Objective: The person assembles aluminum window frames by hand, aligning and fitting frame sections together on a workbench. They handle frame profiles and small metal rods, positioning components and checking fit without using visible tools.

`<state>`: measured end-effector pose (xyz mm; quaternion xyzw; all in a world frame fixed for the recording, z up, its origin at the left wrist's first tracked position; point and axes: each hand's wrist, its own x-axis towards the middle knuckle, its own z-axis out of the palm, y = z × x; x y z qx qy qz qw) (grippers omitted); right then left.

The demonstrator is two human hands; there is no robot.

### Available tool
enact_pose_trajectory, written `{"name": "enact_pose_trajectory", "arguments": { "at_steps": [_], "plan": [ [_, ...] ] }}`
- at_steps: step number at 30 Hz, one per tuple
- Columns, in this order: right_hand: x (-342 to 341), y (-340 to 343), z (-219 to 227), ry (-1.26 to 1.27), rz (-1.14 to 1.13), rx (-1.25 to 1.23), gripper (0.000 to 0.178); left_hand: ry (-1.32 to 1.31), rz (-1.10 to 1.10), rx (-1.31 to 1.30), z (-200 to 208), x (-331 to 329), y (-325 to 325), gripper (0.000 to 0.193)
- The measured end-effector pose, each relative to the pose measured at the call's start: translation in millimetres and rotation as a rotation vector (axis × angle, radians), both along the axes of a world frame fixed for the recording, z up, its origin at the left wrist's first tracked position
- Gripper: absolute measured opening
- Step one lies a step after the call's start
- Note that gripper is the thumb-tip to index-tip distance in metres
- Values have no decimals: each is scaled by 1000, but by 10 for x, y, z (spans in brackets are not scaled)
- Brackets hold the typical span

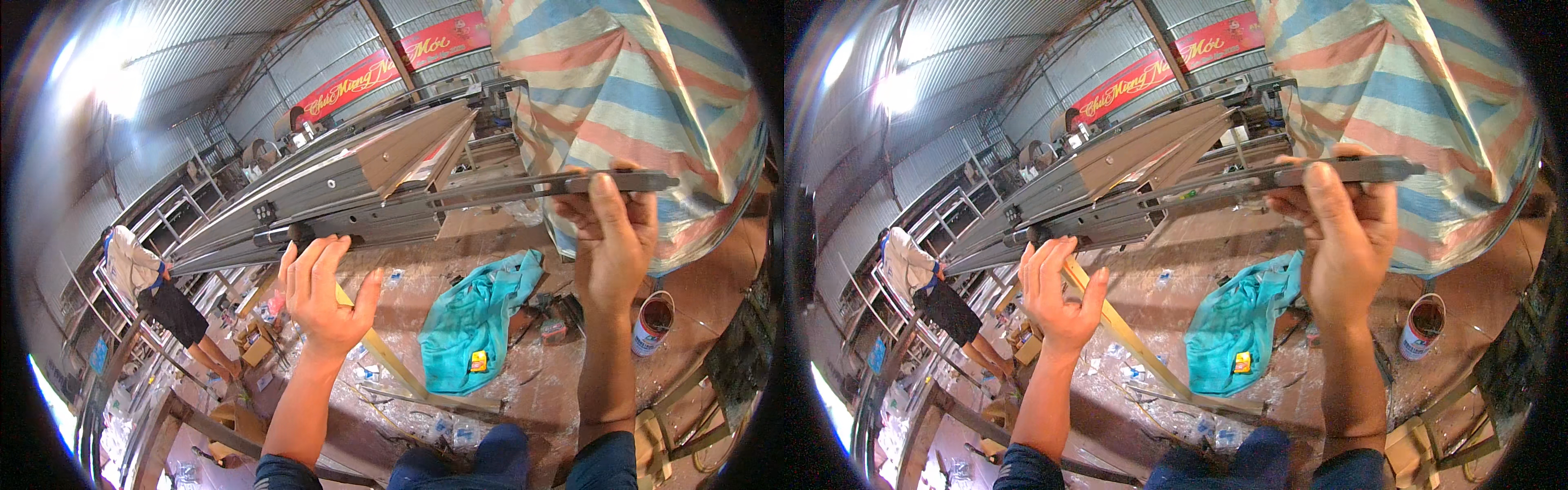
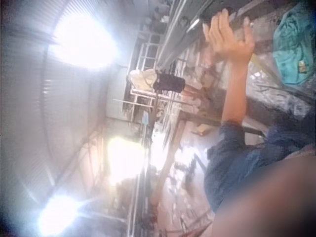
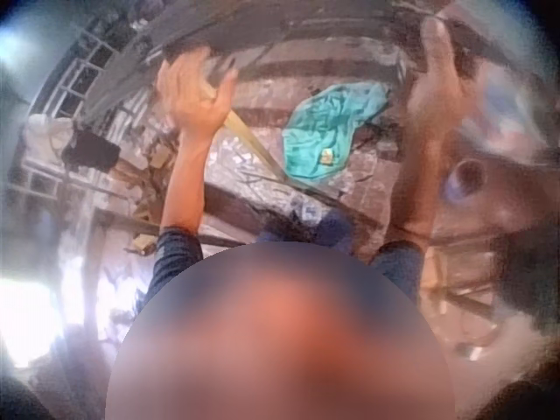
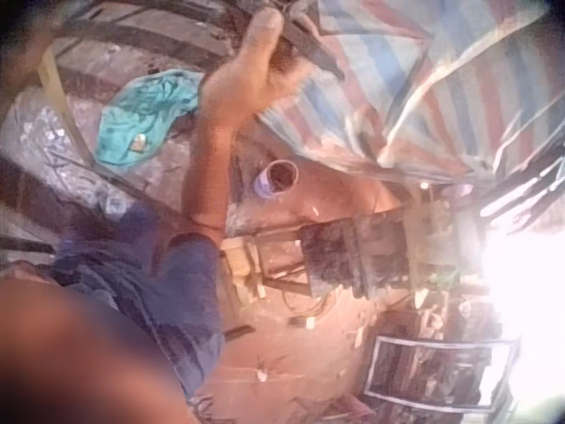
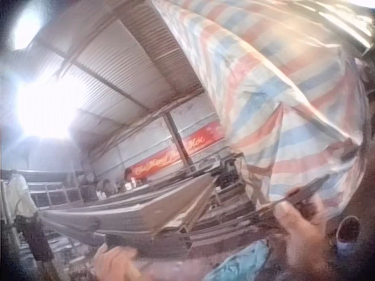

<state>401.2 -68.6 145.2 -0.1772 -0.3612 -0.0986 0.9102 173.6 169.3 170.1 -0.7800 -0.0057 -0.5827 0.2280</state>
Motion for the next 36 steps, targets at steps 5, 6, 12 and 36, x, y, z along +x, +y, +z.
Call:
{"name": "enact_pose_trajectory", "arguments": {
  "at_steps": [5, 6, 12, 36],
  "plan": [
    [-259, 492, 24, -29, 138, -44, 29, 44, -28, -23, -38, -78, 27, 54],
    [-307, 565, 15, -18, 118, -63, 30, 47, -33, -25, -61, -102, 45, 55],
    [-458, 902, -34, 56, 77, -129, 31, 83, -95, -67, -162, -244, 94, 53],
    [-679, 1080, 99, 84, -67, -118, 38, 199, -52, -262, -734, -981, 333, 53]
  ]
}}
